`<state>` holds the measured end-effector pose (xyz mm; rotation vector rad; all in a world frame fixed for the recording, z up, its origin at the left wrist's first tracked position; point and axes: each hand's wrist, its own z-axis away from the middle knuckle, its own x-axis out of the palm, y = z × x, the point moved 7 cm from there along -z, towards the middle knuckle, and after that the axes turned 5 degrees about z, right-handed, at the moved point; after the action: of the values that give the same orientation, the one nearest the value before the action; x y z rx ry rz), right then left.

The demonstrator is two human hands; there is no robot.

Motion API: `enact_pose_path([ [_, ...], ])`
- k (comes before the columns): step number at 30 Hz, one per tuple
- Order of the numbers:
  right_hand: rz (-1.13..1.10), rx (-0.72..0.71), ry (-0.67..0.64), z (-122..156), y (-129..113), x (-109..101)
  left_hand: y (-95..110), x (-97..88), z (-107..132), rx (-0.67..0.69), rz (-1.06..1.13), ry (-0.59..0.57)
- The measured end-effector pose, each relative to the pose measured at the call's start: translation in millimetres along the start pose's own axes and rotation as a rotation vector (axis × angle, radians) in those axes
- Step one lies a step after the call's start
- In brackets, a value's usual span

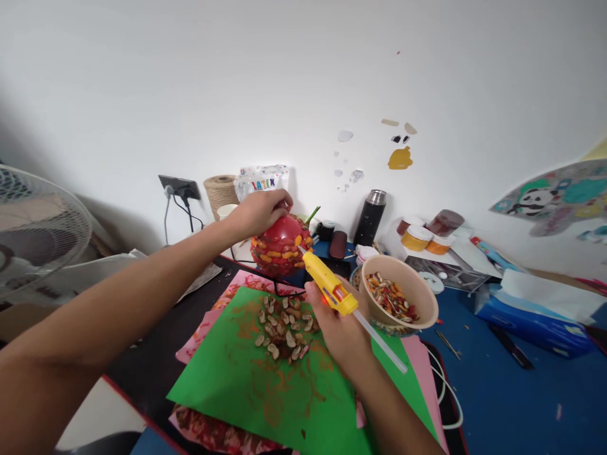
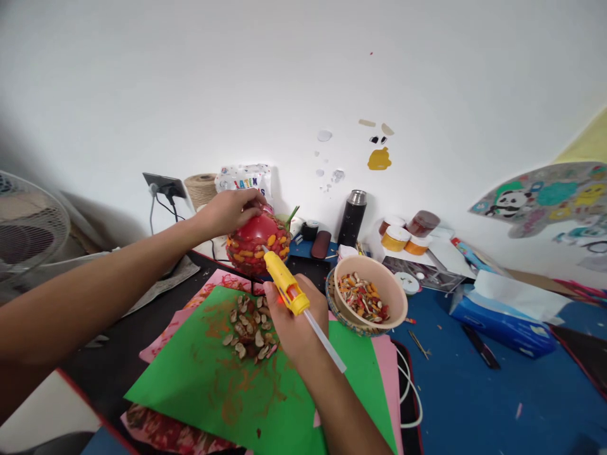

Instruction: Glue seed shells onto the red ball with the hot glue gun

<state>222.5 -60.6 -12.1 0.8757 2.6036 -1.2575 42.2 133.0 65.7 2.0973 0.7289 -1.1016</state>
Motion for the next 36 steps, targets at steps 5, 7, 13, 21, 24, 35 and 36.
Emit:
enact_pose_path([
  [5,0.017,-0.015,0.026,-0.9,-2.4,-2.8,0.4,-9.2,1.6,0.072,0.045,0.012],
  [7,0.027,-0.031,0.024,-1.7,-4.3,-4.0,1.2,-11.3,2.2,0.093,0.059,0.013],
  [13,0.065,-0.039,0.049,-2.4,-6.2,-7.1,3.1,-13.7,2.6,0.107,0.102,0.011],
  [21,0.065,-0.026,0.063,-1.2,-4.6,-6.3,4.8,-2.1,5.4,0.120,0.125,-0.038],
  [24,0.063,-0.046,0.076,-0.9,-4.4,-6.6,4.6,5.6,6.8,0.114,0.142,-0.071],
  [35,0.089,-0.053,0.065,0.2,-0.6,-3.8,1.1,12.9,9.2,0.147,0.186,-0.034],
  [36,0.084,-0.047,0.066,0.2,-0.3,-4.1,0.5,12.2,10.1,0.141,0.199,-0.025],
])
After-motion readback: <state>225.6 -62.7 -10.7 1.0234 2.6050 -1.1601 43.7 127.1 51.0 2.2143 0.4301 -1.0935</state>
